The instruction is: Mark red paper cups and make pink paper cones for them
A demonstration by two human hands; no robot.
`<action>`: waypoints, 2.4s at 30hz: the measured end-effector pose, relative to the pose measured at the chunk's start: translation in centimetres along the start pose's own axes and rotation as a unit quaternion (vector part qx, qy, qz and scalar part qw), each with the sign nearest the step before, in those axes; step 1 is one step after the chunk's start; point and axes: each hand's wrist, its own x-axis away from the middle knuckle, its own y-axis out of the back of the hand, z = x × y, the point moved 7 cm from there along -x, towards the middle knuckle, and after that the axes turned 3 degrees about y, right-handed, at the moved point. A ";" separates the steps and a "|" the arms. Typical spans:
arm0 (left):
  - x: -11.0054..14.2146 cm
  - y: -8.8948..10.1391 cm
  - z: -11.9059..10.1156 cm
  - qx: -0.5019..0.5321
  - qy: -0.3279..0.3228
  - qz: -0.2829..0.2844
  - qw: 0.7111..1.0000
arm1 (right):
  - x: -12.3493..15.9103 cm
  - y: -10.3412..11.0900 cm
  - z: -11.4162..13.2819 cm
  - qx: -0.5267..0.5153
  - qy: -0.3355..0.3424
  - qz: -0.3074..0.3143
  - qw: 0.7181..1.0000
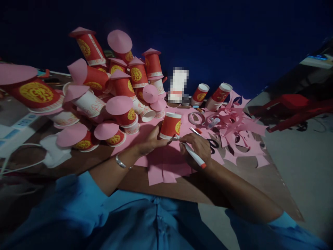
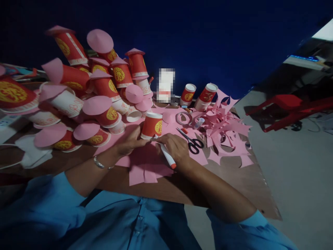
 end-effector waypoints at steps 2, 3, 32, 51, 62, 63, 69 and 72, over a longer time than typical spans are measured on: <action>0.0 0.1 0.1 0.001 0.006 -0.006 1.000 | 0.0 0.0 0.0 0.005 0.000 0.002 1.000; 0.0 0.1 0.1 0.001 0.009 -0.010 1.000 | 0.0 0.0 0.0 0.007 0.000 0.003 1.000; 0.0 0.2 -0.2 -0.029 0.002 -0.022 0.999 | 0.2 -0.3 0.4 -0.016 0.007 0.001 1.000; 0.4 0.4 -0.5 0.023 0.039 -0.041 0.998 | 1.2 -0.3 -0.9 -0.039 -0.023 0.022 0.999; 0.1 0.6 -0.3 0.020 0.061 -0.030 0.997 | 0.5 0.2 0.2 -0.038 0.001 -0.020 0.999; 0.1 0.7 -0.3 0.021 0.060 -0.028 0.998 | 0.4 0.2 0.2 -0.037 0.000 -0.023 0.999; 0.1 0.6 0.0 0.019 0.053 -0.008 0.998 | 0.1 0.3 0.3 -0.028 -0.001 -0.018 0.999; 0.1 0.5 0.1 0.023 0.050 0.005 0.998 | -0.1 0.2 0.3 -0.015 0.001 -0.011 1.000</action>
